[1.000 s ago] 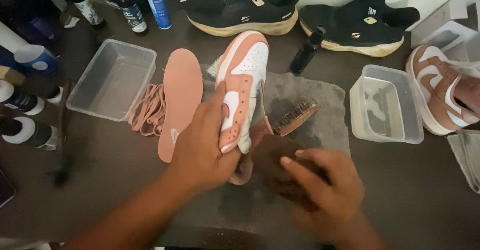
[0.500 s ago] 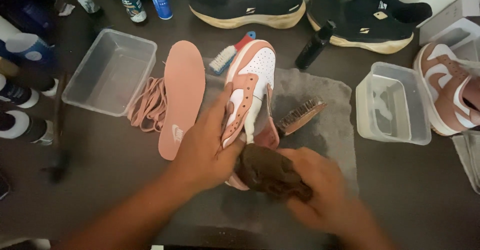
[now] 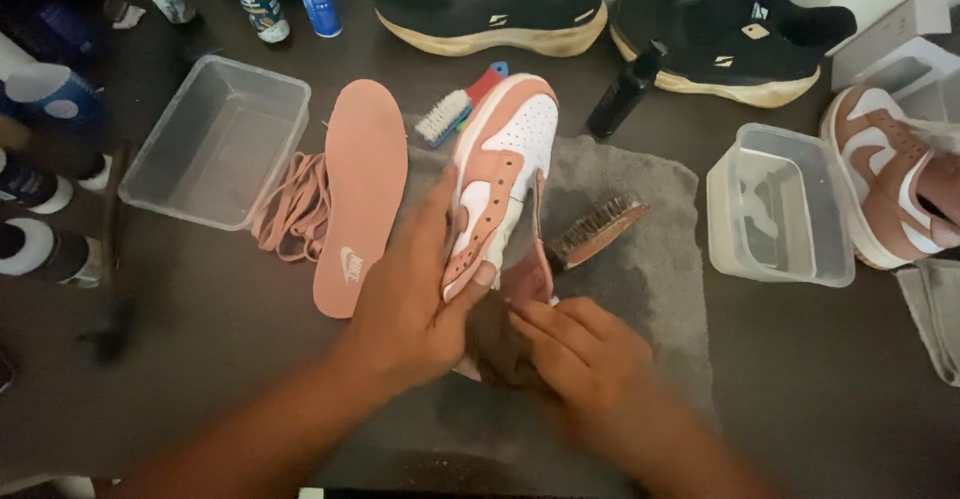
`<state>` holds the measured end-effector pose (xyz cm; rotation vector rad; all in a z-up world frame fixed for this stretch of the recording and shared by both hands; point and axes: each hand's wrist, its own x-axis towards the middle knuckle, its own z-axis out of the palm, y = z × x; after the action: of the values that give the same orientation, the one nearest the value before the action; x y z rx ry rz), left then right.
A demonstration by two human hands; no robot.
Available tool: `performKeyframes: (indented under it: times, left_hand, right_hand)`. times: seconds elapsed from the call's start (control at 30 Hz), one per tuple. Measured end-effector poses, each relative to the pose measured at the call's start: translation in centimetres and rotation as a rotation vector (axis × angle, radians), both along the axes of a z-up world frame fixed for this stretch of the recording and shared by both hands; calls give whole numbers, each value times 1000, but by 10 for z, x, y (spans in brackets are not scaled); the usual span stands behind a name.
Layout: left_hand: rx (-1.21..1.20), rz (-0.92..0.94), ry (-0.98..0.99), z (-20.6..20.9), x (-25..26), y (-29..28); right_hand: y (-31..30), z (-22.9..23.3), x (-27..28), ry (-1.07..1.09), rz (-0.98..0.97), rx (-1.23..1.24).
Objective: The person cleans a pink and white sneaker using a brush and a cloth. They scrub the upper and sides of the shoe, dip the brush into water, and wipe the surface with a cloth. The insole and laces are removed and placed on the table.
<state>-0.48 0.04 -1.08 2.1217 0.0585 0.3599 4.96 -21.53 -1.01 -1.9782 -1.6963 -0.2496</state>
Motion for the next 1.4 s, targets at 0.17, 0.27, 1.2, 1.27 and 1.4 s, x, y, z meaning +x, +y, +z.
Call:
performKeyframes:
  times: [0.17, 0.27, 1.2, 1.27, 1.4]
  left_hand:
    - [-189, -19, 84, 12, 3, 2]
    - [-585, -134, -61, 1, 5, 2]
    - [-1284, 80, 1, -61, 25, 15]
    - [-1516, -34, -61, -59, 29, 7]
    - [-1350, -102, -29, -92, 19, 12]
  right_hand:
    - [-14, -36, 5, 399, -154, 122]
    - [-43, -76, -1, 1173, -473, 571]
    - [-58, -51, -5, 263, -78, 563]
    - [-50, -42, -12, -336, 166, 179]
    - [-32, -50, 16, -470, 212, 297]
